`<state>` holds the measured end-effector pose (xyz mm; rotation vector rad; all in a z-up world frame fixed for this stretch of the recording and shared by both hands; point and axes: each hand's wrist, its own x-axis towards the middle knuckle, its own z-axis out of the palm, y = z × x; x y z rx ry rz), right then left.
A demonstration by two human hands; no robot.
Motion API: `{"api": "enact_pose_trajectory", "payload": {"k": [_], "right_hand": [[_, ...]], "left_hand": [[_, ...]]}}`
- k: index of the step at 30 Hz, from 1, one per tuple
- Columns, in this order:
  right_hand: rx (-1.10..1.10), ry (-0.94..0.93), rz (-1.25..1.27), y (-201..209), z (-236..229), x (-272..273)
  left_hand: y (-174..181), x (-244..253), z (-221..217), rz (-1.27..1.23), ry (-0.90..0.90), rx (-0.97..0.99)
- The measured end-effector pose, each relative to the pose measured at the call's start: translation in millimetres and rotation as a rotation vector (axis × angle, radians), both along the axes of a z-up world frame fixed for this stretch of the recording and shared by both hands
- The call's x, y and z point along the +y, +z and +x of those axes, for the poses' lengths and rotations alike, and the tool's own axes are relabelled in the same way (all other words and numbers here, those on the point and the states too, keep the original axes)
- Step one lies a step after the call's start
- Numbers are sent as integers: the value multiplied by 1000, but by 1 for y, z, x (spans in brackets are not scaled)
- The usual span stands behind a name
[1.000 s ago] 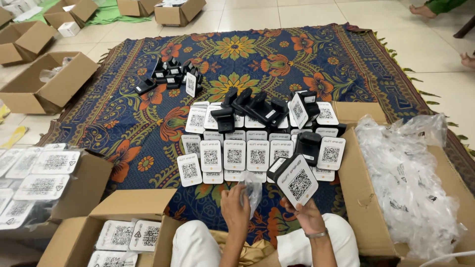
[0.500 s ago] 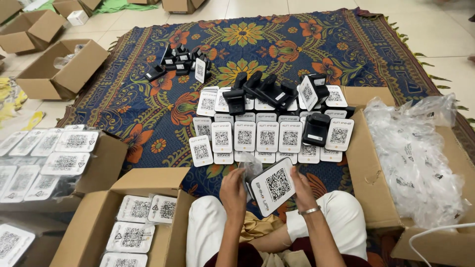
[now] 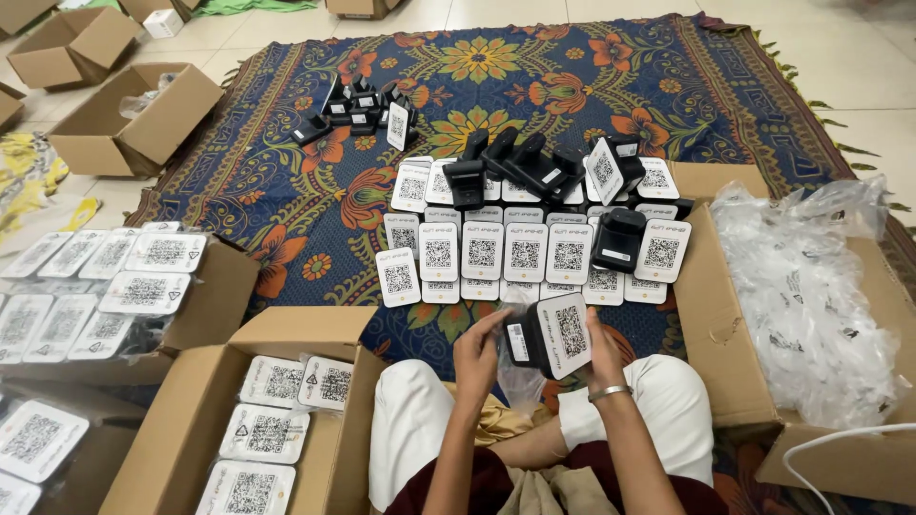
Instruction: The person packs electronic QR-coded devices into plastic bags and places them into cardboard boxes.
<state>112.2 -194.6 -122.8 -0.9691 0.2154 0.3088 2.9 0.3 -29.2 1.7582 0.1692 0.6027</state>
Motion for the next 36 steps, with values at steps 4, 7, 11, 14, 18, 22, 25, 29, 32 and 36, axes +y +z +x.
{"api": "enact_pose_trajectory", "payload": {"k": [4,7,11,14,18,22,25,29,32,36], "right_hand": [[-58,7,-192,-53,20,-13],[-145,20,-344,-80,28,-17],[-128,116,-379,-65,22,-20],[-105,196,-407,-45,15,-23],[-165,248,-393,-40,21,-29],[-205,285,-413,-33,24,-41],[-198,341,-392,-17,15,-44],[-142,322,-355,-6,13,-47],[-141,248,-338,-1,15,-53],[-135,137,-235,8,14,-71]], "left_hand": [[4,-2,-2,15,20,-16],[6,-6,-2,136,95,16],[16,-9,-3,271,198,29],[13,-13,0,315,240,1],[16,-17,8,405,262,24],[20,-29,10,476,274,74],[10,-30,12,593,279,140],[-2,-33,15,784,231,154],[7,-31,17,826,205,165],[11,-29,14,686,202,152]]}}
